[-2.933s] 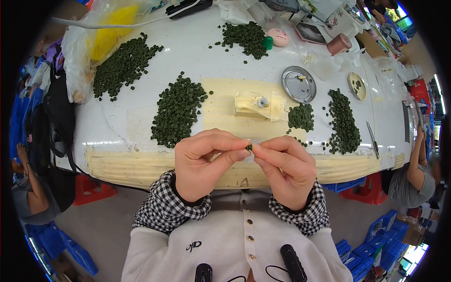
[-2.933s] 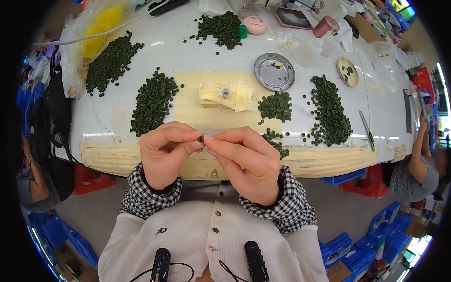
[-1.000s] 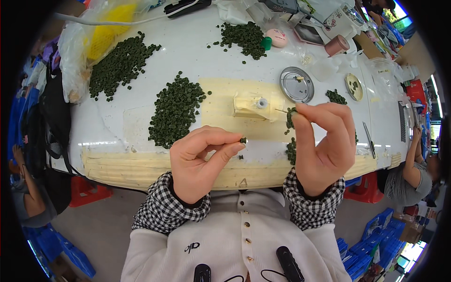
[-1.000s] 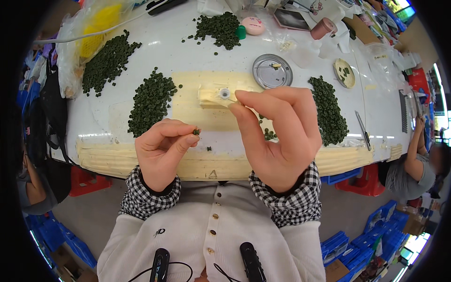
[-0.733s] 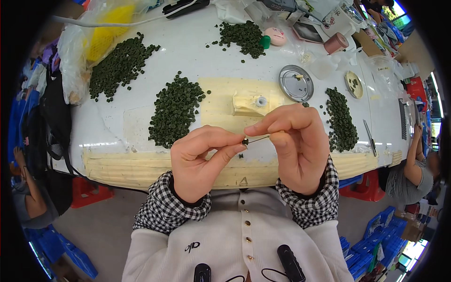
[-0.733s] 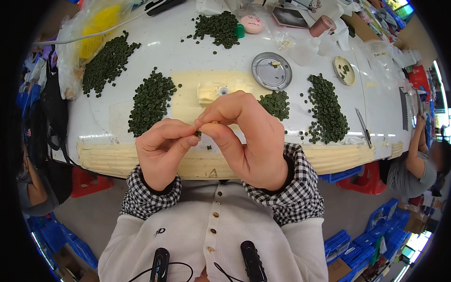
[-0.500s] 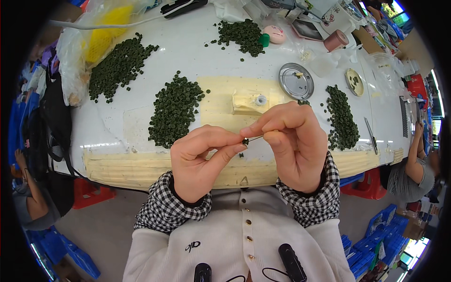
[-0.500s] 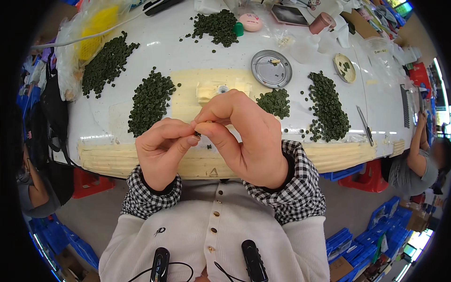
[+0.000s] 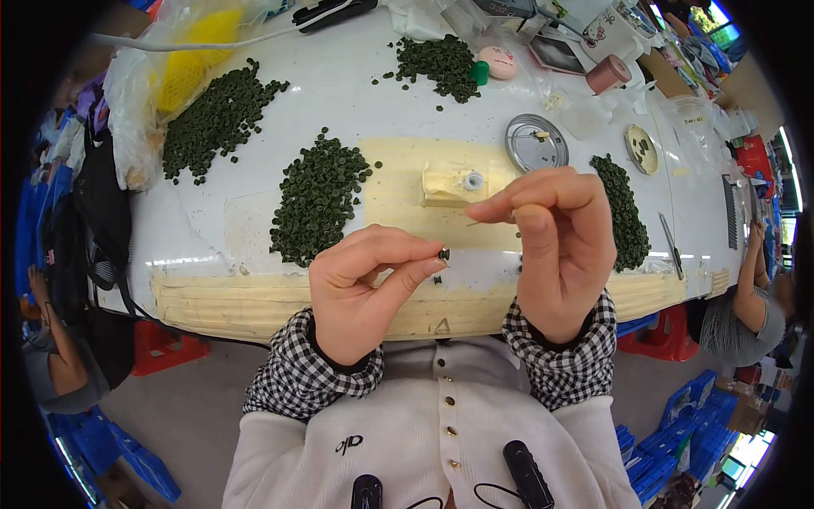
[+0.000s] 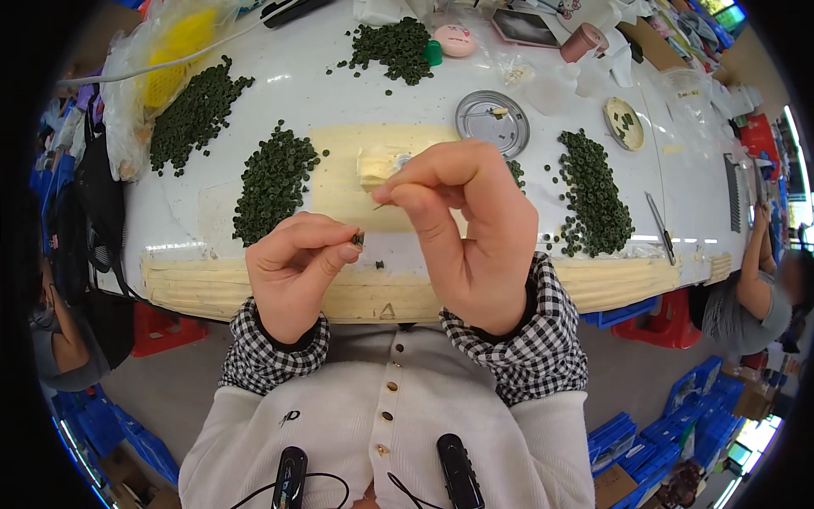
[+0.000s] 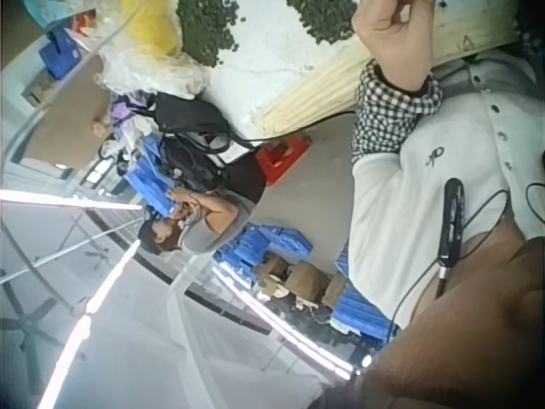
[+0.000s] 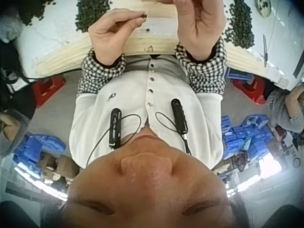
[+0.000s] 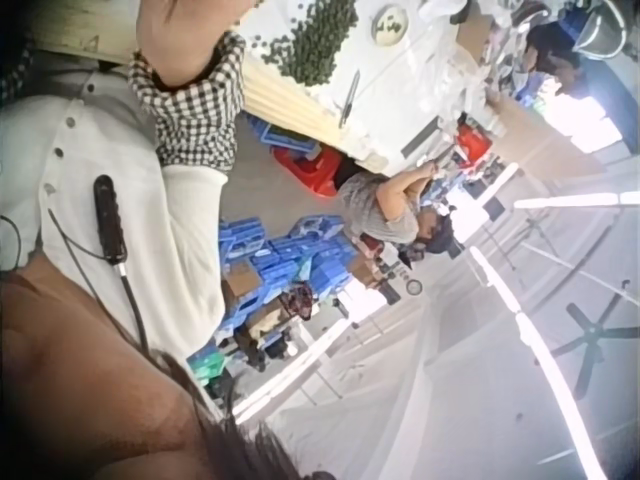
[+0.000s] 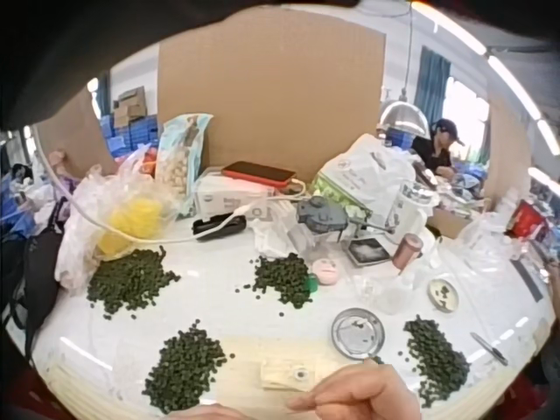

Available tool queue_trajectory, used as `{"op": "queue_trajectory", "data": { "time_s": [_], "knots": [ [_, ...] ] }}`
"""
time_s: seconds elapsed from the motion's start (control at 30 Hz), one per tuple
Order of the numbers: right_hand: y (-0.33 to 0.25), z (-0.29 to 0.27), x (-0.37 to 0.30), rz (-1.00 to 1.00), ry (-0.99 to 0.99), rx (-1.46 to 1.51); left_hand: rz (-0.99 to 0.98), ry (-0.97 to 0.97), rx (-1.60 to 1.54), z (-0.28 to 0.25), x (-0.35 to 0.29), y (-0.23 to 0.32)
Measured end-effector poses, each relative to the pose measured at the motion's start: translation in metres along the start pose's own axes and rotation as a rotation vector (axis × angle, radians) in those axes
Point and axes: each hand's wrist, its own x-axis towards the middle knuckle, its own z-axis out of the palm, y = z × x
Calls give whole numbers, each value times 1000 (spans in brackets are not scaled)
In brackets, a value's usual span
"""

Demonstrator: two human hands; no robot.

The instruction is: Manually assembling small green plastic components at a factory workbench.

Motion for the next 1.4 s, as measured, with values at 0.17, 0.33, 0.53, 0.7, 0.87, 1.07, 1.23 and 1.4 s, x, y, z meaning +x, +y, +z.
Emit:
{"op": "queue_trajectory", "data": {
  "time_s": [0.17,0.33,0.53,0.7,0.87,1.07,1.23,1.4],
  "knots": [
    [16,-5,14,-222,178,-492,-2,-1,-39,1,-1,-1],
    [26,-1,18,-212,116,-632,-20,5,-77,1,-1,0],
    [16,1,15,-186,113,-693,-29,34,-87,-1,-2,0],
    [-13,4,-13,-3,-21,-434,-24,80,-139,-1,-4,-3],
    [-12,10,-31,101,-131,-221,24,58,-57,-1,-2,0],
    [-8,9,-31,105,-155,-186,119,39,105,-2,0,-2],
    [-7,6,-32,139,-172,-156,162,26,166,-1,1,-3],
    [-3,6,-36,136,-162,-143,133,24,122,0,1,-4]
  ]
}}
